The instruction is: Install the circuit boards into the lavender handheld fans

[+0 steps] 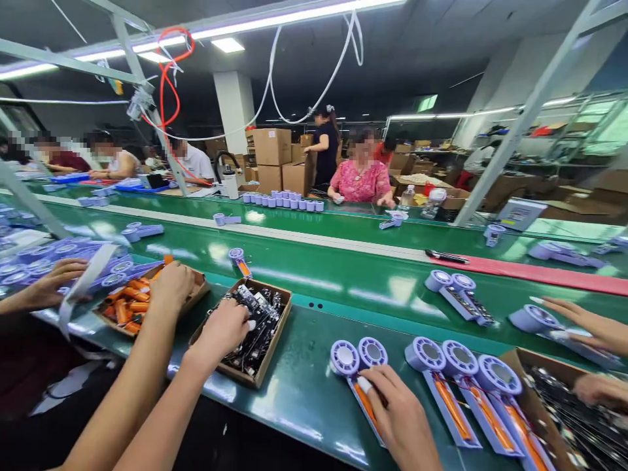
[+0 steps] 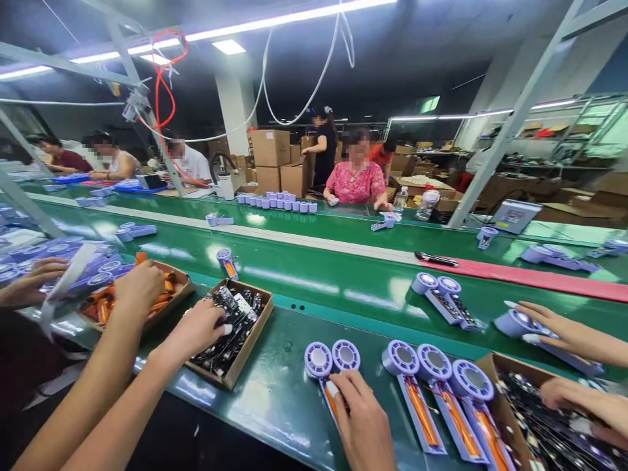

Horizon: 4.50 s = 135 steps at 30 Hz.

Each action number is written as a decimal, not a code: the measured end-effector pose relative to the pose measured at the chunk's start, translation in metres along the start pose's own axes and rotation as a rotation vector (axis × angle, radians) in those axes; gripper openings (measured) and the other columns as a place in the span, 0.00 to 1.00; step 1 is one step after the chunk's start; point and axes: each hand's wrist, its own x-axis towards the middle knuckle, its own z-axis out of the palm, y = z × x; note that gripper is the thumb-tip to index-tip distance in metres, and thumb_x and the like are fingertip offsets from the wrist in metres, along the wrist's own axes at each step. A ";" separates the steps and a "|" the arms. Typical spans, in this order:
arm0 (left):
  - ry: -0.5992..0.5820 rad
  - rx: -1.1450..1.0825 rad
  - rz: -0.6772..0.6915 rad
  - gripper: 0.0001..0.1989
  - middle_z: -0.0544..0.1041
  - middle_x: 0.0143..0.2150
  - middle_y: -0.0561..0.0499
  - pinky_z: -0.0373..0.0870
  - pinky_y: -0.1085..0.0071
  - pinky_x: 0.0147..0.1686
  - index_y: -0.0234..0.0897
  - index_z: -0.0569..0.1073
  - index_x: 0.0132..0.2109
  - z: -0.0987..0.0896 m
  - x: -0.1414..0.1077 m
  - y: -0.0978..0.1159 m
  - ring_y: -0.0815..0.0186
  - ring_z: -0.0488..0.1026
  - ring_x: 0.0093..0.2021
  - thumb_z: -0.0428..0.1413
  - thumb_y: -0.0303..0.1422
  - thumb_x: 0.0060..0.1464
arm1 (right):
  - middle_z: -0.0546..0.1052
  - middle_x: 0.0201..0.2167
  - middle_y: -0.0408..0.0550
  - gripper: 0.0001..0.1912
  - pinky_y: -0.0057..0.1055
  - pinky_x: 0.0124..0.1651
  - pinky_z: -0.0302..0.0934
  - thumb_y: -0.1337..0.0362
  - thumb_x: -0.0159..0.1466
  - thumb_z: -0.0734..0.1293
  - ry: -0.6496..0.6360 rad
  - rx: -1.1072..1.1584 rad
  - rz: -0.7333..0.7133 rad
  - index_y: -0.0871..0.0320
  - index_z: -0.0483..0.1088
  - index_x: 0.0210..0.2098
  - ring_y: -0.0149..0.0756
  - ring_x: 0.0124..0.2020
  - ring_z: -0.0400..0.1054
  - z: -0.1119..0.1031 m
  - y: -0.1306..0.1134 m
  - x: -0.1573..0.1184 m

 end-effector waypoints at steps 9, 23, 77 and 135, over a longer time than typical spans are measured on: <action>0.098 -0.022 0.003 0.13 0.76 0.42 0.40 0.65 0.63 0.45 0.33 0.75 0.39 -0.033 -0.010 0.011 0.53 0.71 0.46 0.45 0.25 0.59 | 0.78 0.38 0.51 0.16 0.31 0.37 0.71 0.64 0.71 0.54 0.165 -0.141 -0.269 0.54 0.73 0.44 0.38 0.36 0.76 -0.007 -0.010 0.000; 0.109 -0.322 -0.012 0.11 0.81 0.37 0.42 0.68 0.64 0.43 0.33 0.78 0.35 -0.030 -0.012 0.012 0.55 0.77 0.41 0.50 0.27 0.54 | 0.77 0.40 0.51 0.15 0.30 0.35 0.71 0.67 0.69 0.54 0.079 -0.089 -0.234 0.54 0.71 0.44 0.37 0.36 0.76 -0.007 -0.008 -0.001; -0.209 -1.409 -0.033 0.12 0.73 0.30 0.51 0.65 0.71 0.35 0.35 0.72 0.32 0.081 -0.108 0.151 0.63 0.68 0.34 0.53 0.40 0.57 | 0.70 0.38 0.47 0.11 0.34 0.38 0.62 0.75 0.66 0.58 -0.262 0.113 -0.059 0.54 0.66 0.41 0.39 0.37 0.67 -0.014 -0.045 0.001; -0.196 -0.980 0.212 0.15 0.78 0.47 0.46 0.68 0.66 0.47 0.42 0.71 0.51 0.082 -0.125 0.118 0.58 0.74 0.47 0.43 0.31 0.64 | 0.74 0.42 0.48 0.15 0.34 0.46 0.66 0.70 0.68 0.59 -0.183 0.414 0.130 0.51 0.68 0.52 0.38 0.42 0.70 -0.043 -0.027 0.004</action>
